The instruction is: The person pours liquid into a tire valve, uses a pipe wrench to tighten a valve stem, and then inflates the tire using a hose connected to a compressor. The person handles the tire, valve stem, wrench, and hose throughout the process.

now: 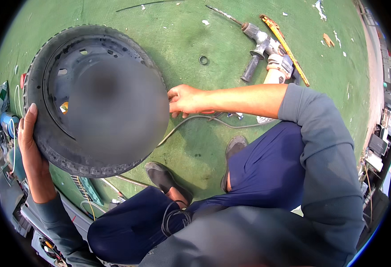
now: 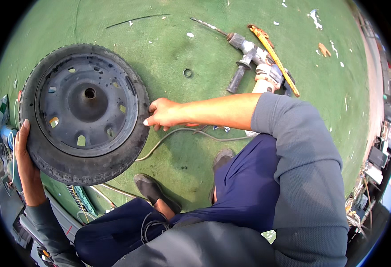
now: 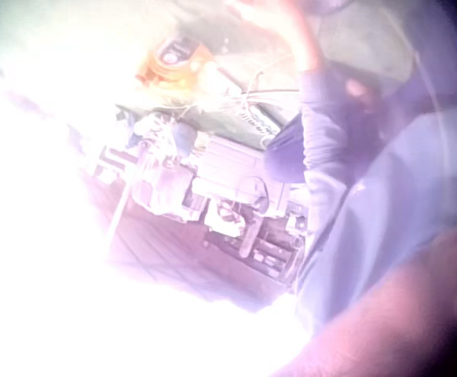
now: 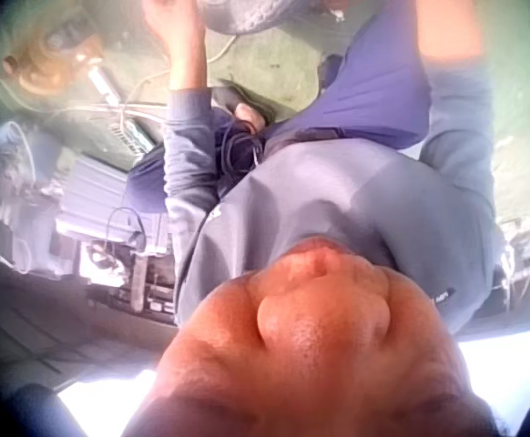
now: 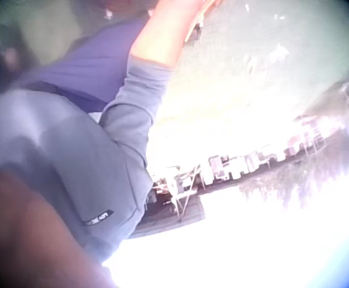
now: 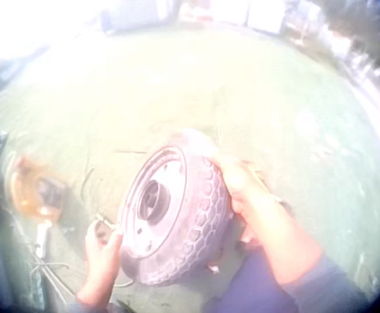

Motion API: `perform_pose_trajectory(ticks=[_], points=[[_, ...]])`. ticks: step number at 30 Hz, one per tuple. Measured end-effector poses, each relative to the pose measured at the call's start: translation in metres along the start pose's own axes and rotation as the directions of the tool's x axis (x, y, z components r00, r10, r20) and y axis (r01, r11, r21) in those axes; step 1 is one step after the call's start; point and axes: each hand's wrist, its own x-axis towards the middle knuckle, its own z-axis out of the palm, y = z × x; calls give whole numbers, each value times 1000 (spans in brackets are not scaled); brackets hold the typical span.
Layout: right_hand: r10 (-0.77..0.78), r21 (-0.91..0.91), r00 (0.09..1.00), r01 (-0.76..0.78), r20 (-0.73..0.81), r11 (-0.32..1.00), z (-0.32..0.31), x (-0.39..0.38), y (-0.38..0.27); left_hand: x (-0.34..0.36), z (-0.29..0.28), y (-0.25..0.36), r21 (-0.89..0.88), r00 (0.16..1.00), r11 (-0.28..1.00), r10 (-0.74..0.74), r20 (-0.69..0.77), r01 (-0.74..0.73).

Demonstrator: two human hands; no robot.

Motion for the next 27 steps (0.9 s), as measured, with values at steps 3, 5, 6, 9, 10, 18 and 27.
perform_pose_trajectory(ticks=[3,5,6,9,10,18,27], points=[[-360,-241,916,314,-178,918,-42,-2,-49,-7,48,24,247,988,965,118,-102,-90],[-457,-290,832,374,-316,881,-65,-45,-111,-22,84,27,309,957,933,241,-162,-183],[-512,-311,787,419,-344,853,-73,-63,-135,-38,97,34,357,947,911,278,-159,-208],[-574,-292,738,495,-356,818,-88,-115,-147,-48,136,40,496,875,780,478,-78,-382],[-574,-261,741,512,-348,819,-87,-125,-140,-51,155,40,580,828,701,556,-80,-415],[-298,220,728,524,-618,823,-140,-146,-79,-64,246,-19,107,932,927,351,93,-360],[-247,384,710,601,-659,701,-207,-166,-18,-58,260,-266,-295,682,615,-666,302,731]])
